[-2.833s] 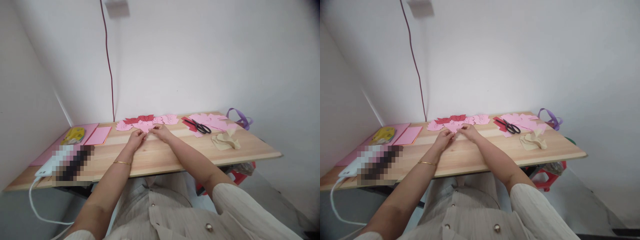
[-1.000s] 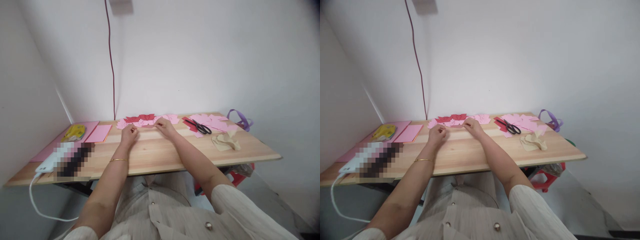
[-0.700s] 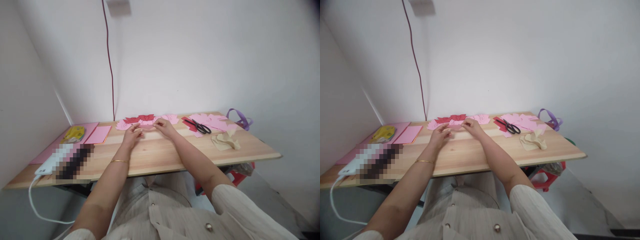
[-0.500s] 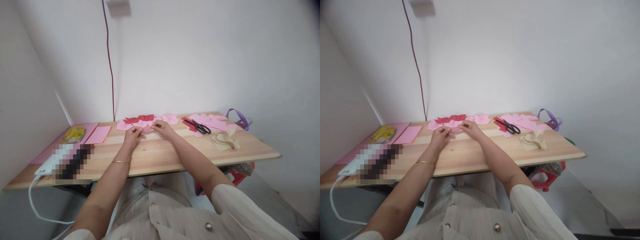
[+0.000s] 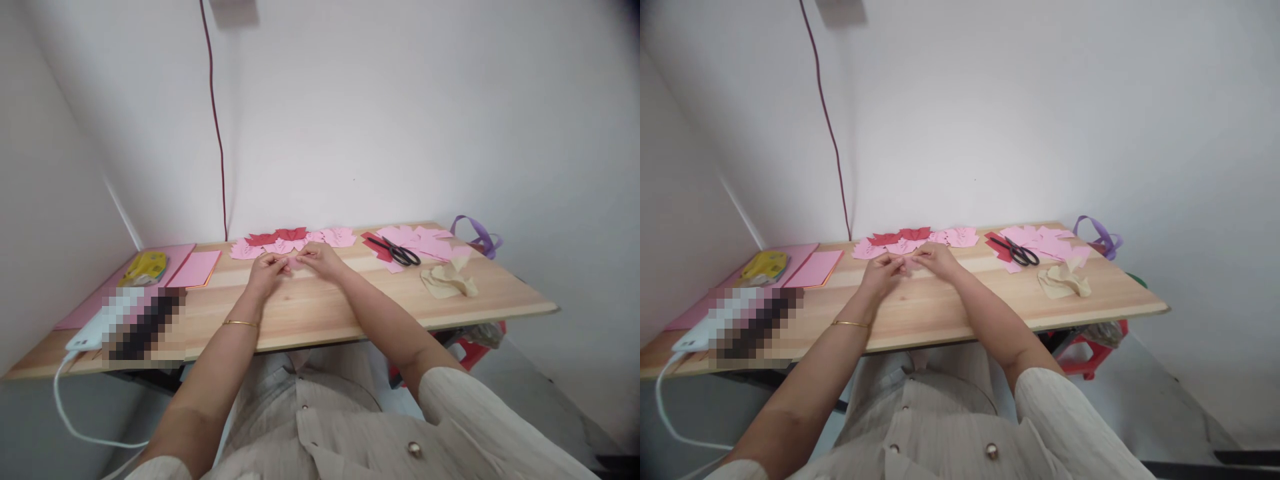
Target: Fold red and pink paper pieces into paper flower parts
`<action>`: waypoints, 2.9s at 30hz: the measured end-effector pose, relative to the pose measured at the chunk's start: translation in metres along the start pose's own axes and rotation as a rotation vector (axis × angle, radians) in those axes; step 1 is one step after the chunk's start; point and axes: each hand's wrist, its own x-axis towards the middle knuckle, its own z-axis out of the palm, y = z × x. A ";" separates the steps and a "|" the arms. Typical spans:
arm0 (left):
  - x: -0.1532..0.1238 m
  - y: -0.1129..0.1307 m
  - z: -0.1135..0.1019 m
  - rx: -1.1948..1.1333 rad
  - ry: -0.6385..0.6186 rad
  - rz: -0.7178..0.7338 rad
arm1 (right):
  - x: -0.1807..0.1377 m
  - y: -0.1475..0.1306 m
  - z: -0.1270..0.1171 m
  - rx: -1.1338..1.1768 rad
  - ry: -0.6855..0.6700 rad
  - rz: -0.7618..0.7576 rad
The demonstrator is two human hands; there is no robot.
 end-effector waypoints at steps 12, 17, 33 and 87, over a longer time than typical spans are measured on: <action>0.005 0.002 -0.011 -0.116 0.025 -0.116 | 0.002 0.013 -0.021 0.071 -0.016 0.142; 0.008 -0.002 -0.014 -0.163 0.045 -0.124 | 0.004 0.015 -0.023 0.067 0.036 0.181; 0.005 0.001 -0.008 -0.273 -0.010 -0.166 | -0.002 0.016 -0.006 0.187 -0.035 0.165; -0.007 -0.010 0.004 0.117 -0.242 -0.110 | -0.008 -0.005 0.012 0.364 0.075 0.272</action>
